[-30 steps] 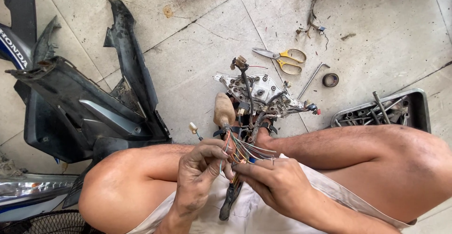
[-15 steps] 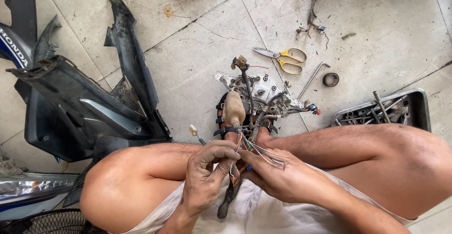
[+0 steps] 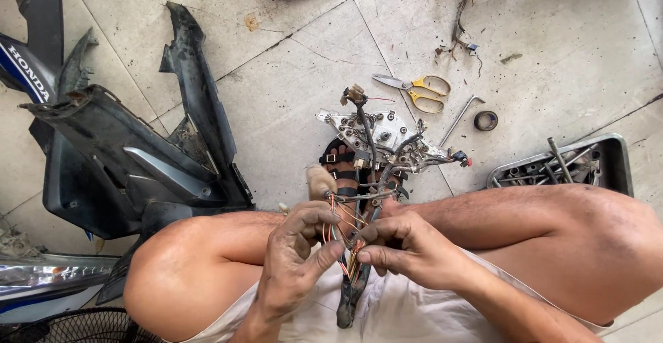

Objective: Repairing and taping a motorcycle wiring harness while sitting on the floor

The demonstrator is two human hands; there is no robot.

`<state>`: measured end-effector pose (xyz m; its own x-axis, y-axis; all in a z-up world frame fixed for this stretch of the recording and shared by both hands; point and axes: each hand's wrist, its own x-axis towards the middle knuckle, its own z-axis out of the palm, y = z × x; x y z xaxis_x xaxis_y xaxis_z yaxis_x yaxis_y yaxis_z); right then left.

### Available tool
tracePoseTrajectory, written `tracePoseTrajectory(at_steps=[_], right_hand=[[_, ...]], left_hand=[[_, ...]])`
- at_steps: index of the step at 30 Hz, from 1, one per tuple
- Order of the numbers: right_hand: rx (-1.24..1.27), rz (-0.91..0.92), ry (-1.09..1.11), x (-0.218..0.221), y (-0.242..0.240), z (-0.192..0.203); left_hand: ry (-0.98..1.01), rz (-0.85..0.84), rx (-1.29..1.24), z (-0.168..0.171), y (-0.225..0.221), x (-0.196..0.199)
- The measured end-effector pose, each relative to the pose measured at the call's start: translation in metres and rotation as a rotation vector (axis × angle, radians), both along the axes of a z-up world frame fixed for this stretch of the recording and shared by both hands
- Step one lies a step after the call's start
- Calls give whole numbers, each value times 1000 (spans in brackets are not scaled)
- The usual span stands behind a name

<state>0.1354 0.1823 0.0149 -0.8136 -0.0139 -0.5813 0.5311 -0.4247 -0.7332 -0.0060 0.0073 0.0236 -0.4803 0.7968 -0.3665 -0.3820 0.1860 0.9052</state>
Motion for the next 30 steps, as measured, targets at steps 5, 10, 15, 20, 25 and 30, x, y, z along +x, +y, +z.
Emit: tracePoseTrajectory(at_steps=[5,10,15,20,25,30], right_hand=[[297,-75,265,-6,-4,5],[375,0,354,-9,3,15],[379,44,349,-11,7,19],[376,25,296,-11,5,17],[367,29,278,-6,0,12],[348,51,128,-2,-6,12]], left_hand=[[40,-52,-60,9,3,-2],[32,-103,-96,11,4,-4],[-64,-100,-127,0,-4,-3],[-304,-44,-49,-3,-12,-8],[-285,-34,-93,-2,-10,-5],[-215,-10,-126,-3,-6,-1]])
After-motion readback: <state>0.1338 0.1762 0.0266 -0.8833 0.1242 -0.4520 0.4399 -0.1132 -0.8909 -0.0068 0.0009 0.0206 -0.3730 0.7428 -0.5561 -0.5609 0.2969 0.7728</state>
